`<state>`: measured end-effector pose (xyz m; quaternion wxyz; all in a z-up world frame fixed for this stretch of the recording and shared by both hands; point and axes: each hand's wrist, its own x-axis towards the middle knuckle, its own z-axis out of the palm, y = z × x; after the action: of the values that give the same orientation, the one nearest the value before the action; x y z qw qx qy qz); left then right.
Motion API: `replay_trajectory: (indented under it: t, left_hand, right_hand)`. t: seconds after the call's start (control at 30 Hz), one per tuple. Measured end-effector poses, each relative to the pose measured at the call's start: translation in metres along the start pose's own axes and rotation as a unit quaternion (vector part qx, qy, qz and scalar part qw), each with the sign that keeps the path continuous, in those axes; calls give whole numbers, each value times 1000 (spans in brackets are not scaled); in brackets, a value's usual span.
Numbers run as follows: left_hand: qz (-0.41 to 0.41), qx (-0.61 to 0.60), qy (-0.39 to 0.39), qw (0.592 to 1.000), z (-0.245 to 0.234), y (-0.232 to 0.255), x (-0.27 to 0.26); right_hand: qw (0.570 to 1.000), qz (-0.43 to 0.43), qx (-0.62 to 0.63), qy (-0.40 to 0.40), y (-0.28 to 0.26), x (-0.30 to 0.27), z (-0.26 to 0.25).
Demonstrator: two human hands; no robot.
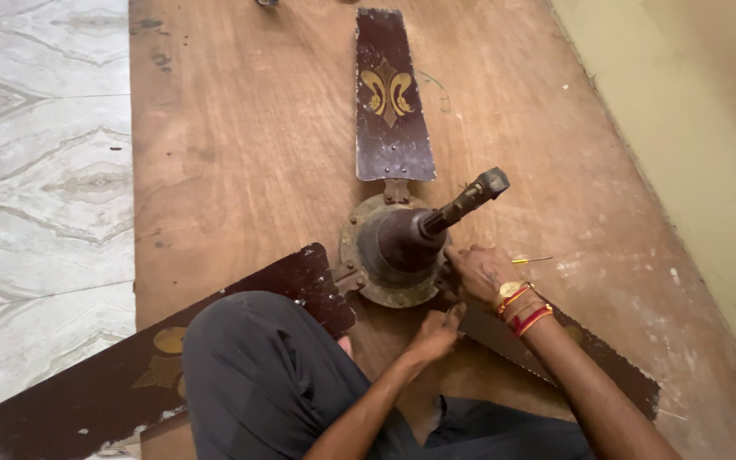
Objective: The person sits on the floor and uses a screwdriver to tighten screws on the mounting bracket of a ceiling fan. They rotate the fan to access different blades and continue tightening the screws.
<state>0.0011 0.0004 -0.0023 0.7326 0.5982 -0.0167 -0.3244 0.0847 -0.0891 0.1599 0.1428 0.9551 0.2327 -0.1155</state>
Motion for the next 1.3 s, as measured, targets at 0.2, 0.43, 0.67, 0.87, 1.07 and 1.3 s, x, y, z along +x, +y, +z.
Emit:
replay_trajectory:
  t: [0.2,0.43,0.67,0.87,1.07,1.3]
  left_hand:
    - [-14,0,12,1000,6,-16,11]
    - [1,4,45,999,14,-62,38]
    - [22,11,40,999,13,-67,44]
    - [85,3,46,995,16,-73,53]
    - [20,12,33,999,9,-37,23]
    - [9,-20,20,1000,9,-8,9]
  right_hand:
    - [1000,20,9,3,-5,-2,5]
    - [994,63,7,89,-15,-1,32]
    - [963,217,65,148,-34,5,41]
    - [917,350,144,124,-46,11,31]
    - [757,400,486,175,30,-20,70]
    - [358,237,887,171,50,-82,74]
